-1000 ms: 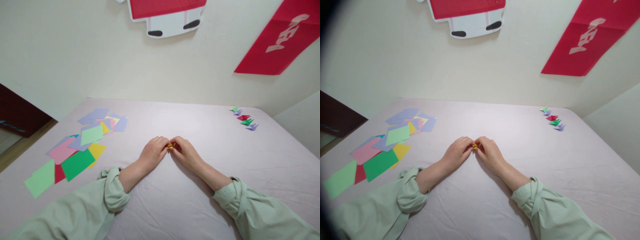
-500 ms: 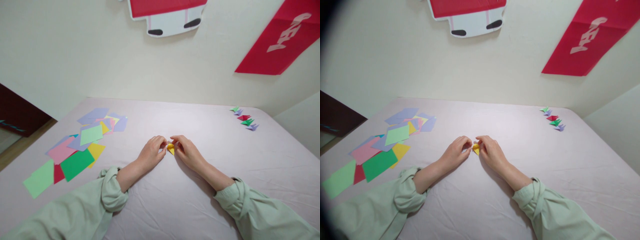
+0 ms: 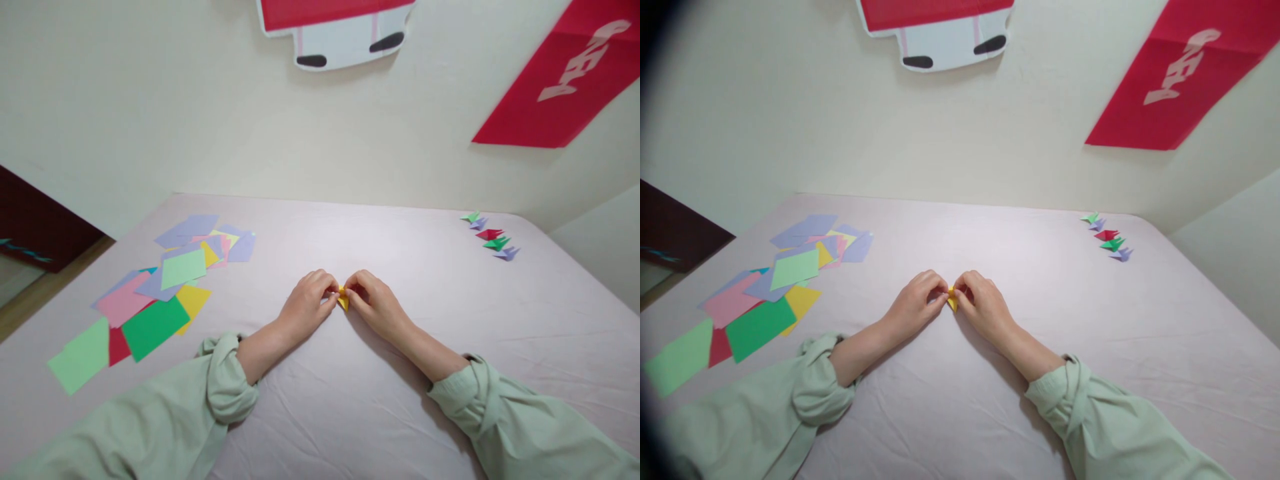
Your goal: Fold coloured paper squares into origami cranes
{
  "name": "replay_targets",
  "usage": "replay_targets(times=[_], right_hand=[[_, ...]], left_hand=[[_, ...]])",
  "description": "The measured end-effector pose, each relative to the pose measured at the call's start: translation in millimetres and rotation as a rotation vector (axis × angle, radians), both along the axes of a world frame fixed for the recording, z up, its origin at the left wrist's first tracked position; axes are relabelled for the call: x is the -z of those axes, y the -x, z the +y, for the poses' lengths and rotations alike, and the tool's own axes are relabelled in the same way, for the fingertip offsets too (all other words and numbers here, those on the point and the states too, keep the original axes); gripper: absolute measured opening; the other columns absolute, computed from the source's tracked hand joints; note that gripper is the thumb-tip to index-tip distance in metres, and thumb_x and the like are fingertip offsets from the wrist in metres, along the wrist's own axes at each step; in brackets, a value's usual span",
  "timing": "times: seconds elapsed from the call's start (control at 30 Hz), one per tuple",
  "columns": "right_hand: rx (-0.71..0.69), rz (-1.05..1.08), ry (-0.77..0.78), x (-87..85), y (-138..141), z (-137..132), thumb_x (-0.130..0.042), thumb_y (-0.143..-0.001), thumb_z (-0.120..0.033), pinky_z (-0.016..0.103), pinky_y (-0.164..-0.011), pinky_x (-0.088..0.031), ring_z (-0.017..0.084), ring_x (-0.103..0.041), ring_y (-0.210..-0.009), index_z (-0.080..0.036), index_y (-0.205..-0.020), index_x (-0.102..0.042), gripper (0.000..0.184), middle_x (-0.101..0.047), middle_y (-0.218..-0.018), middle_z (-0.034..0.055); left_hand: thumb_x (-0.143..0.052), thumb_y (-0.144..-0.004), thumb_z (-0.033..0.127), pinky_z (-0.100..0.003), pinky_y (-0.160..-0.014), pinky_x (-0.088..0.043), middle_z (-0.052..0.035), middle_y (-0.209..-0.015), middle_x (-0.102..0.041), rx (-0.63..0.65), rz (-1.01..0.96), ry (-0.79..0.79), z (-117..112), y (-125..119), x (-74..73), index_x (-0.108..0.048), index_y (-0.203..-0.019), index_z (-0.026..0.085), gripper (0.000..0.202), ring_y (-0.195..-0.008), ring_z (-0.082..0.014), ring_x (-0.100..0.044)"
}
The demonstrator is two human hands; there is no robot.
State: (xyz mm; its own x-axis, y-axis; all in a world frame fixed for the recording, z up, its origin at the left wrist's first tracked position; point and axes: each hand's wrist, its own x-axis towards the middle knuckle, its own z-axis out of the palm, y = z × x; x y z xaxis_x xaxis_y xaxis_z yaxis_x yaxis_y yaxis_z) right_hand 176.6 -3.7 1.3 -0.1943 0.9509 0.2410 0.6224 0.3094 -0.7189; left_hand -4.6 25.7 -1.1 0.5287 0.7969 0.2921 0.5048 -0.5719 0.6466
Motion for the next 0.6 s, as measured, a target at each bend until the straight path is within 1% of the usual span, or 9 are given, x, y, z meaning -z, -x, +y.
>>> replay_targets(times=[0.23, 0.37, 0.5, 0.6], right_hand=[[0.022, -0.016, 0.025, 0.0, 1.2, 1.9, -0.053, -0.087, -0.015, 0.027, -0.064, -0.038, 0.015, -0.053, -0.067, -0.020, -0.082, -0.059, 0.009, -0.060, -0.075, -0.0003], [0.024, 0.017, 0.038, -2.1, 1.2, 1.1, -0.054, -0.086, -0.015, 0.027, -0.065, -0.039, 0.014, -0.055, -0.068, -0.020, -0.085, -0.059, 0.007, -0.061, -0.077, -0.0001], [0.025, 0.037, 0.053, -4.0, -1.4, -1.4, -0.054, -0.085, -0.017, 0.027, -0.063, -0.039, 0.014, -0.055, -0.068, -0.020, -0.090, -0.059, 0.007, -0.061, -0.079, -0.0001], [0.038, 0.053, 0.060, -4.1, -4.1, -2.0, -0.052, -0.084, -0.013, 0.027, -0.062, -0.040, 0.014, -0.054, -0.067, -0.020, -0.093, -0.058, 0.012, -0.060, -0.077, -0.0007]], left_hand=[[-0.056, -0.086, 0.014, -0.030, -0.075, -0.043, -0.0020, -0.084, -0.057, -0.013, -0.007, 0.018, 3.9, -2.1, 0.4, -0.056, -0.080, 0.019, 0.008, -0.083, -0.0176, -0.053], [-0.054, -0.084, 0.012, -0.031, -0.076, -0.044, -0.0022, -0.085, -0.057, -0.021, -0.034, 0.026, 4.7, -2.0, 1.3, -0.056, -0.083, 0.019, 0.008, -0.083, -0.0177, -0.054], [-0.049, -0.080, 0.007, -0.032, -0.078, -0.046, -0.0028, -0.087, -0.058, -0.009, -0.045, 0.044, 4.5, 0.1, 1.0, -0.054, -0.085, 0.020, 0.015, -0.085, -0.0185, -0.054], [-0.048, -0.075, 0.004, -0.034, -0.082, -0.046, -0.0040, -0.093, -0.059, 0.016, -0.038, 0.054, 3.6, 2.5, -0.8, -0.054, -0.090, 0.020, 0.022, -0.090, -0.0196, -0.055]])
